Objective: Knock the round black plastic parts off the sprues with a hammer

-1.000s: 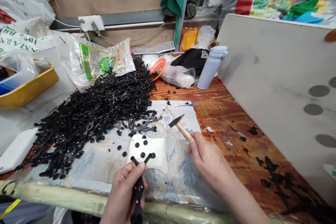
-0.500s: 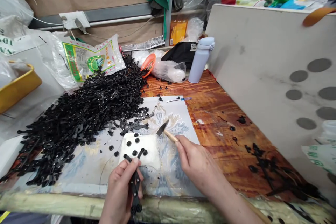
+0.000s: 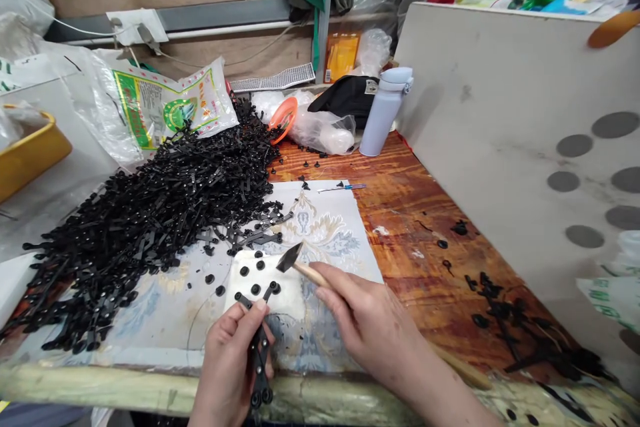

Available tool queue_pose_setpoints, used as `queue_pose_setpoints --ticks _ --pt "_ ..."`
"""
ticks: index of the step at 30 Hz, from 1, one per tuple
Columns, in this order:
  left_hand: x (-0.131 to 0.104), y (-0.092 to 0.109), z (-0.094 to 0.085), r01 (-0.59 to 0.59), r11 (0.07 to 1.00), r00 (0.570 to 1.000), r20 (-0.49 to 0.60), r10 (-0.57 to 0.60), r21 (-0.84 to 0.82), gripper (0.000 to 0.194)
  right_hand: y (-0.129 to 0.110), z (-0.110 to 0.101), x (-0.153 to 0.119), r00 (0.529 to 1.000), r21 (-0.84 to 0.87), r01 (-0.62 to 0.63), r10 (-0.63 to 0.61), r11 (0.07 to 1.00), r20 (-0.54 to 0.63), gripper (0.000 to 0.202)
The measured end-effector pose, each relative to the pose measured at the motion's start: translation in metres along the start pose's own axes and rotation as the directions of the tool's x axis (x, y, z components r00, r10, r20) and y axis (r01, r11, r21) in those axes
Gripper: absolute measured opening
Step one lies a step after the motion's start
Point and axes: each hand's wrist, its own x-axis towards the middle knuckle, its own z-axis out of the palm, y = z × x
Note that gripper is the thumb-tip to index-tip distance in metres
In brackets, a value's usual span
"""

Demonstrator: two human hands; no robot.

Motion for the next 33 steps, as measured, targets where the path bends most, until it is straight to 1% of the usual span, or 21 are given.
queue_pose_setpoints --ticks 4,6,8,9,10,11,13,14,15,16,18,19,20,23,24,25,28,29,30,33 --pt "0.001 -0.002 0.0 0.005 1.0 1.0 -0.003 -0.005 0.005 0.04 -0.004 -0.001 0.0 0.996 -0.047 0.079 -0.077 0.996 0.035 0.039" --pt "0.001 0.0 0.001 0.004 1.0 1.0 -0.009 -0.003 0.029 0.042 -0.005 -0.004 0.0 0.99 -0.02 0.138 -0.138 0.99 -0.011 0.04" --pt "0.0 0.003 0.001 -0.001 0.998 1.0 -0.003 0.001 0.059 0.043 -0.005 -0.007 -0.001 0.969 0.036 0.231 -0.226 0.972 -0.101 0.042" --pt "0.0 0.005 0.001 -0.003 0.997 1.0 0.004 0.003 0.072 0.043 -0.005 -0.007 -0.001 0.958 0.045 0.266 -0.259 0.963 -0.123 0.043" --pt "-0.001 0.007 0.001 -0.003 0.996 1.0 0.014 0.002 0.084 0.042 -0.004 -0.006 -0.001 0.954 0.032 0.282 -0.276 0.959 -0.118 0.044" --pt "-0.001 0.009 0.001 -0.004 0.996 1.0 0.021 0.002 0.094 0.041 -0.004 -0.005 0.0 0.957 0.003 0.278 -0.277 0.96 -0.084 0.043" --pt "-0.001 0.013 0.001 0.0 0.994 1.0 0.021 -0.002 0.112 0.04 -0.003 -0.003 0.001 0.971 -0.073 0.238 -0.238 0.968 0.019 0.042" --pt "-0.001 0.015 0.001 0.002 0.993 1.0 0.015 -0.004 0.12 0.04 -0.003 -0.002 0.001 0.975 -0.087 0.221 -0.217 0.971 0.052 0.041" --pt "-0.001 0.015 0.0 0.003 0.992 1.0 0.013 -0.005 0.127 0.042 -0.003 -0.003 0.002 0.976 -0.072 0.213 -0.21 0.974 0.053 0.041" --pt "0.0 0.016 -0.001 0.003 0.991 1.0 0.015 -0.005 0.134 0.042 -0.004 -0.004 0.002 0.977 -0.036 0.215 -0.214 0.976 0.023 0.041" --pt "0.002 0.015 -0.002 0.002 0.989 0.999 0.036 -0.007 0.15 0.044 -0.005 -0.005 0.002 0.969 0.035 0.239 -0.236 0.97 -0.07 0.043" --pt "0.002 0.015 -0.003 0.0 0.987 0.999 0.048 -0.007 0.159 0.044 -0.005 -0.005 0.001 0.966 0.041 0.245 -0.241 0.969 -0.098 0.043" --pt "0.003 0.015 -0.004 -0.002 0.986 0.999 0.054 -0.007 0.166 0.044 -0.004 -0.004 0.001 0.966 0.02 0.243 -0.24 0.97 -0.097 0.043" --pt "0.003 0.016 -0.004 -0.012 0.985 0.999 0.044 0.005 0.174 0.043 -0.003 -0.003 0.0 0.981 -0.105 0.194 -0.194 0.975 0.015 0.04" --pt "0.002 0.017 -0.003 -0.016 0.985 0.999 0.041 0.009 0.173 0.043 -0.003 -0.003 0.0 0.984 -0.114 0.178 -0.175 0.977 0.034 0.04" --pt "0.002 0.018 -0.003 -0.017 0.985 0.999 0.04 0.011 0.174 0.044 -0.003 -0.004 0.001 0.985 -0.094 0.17 -0.169 0.981 0.024 0.04" --pt "0.001 0.019 -0.002 -0.006 0.983 0.999 0.051 -0.004 0.183 0.044 -0.005 -0.007 0.0 0.982 0.0 0.176 -0.176 0.984 -0.066 0.04" --pt "0.001 0.019 -0.002 -0.001 0.983 0.998 0.056 -0.01 0.184 0.043 -0.006 -0.006 -0.001 0.983 -0.006 0.173 -0.174 0.985 -0.064 0.041" --pt "0.002 0.018 -0.003 0.002 0.983 0.998 0.06 -0.013 0.184 0.043 -0.006 -0.004 -0.002 0.986 -0.033 0.163 -0.164 0.986 -0.035 0.041" --pt "0.006 0.014 -0.007 0.0 0.981 0.998 0.069 -0.013 0.194 0.043 -0.004 0.002 -0.003 0.989 -0.102 0.122 -0.112 0.987 0.099 0.042"
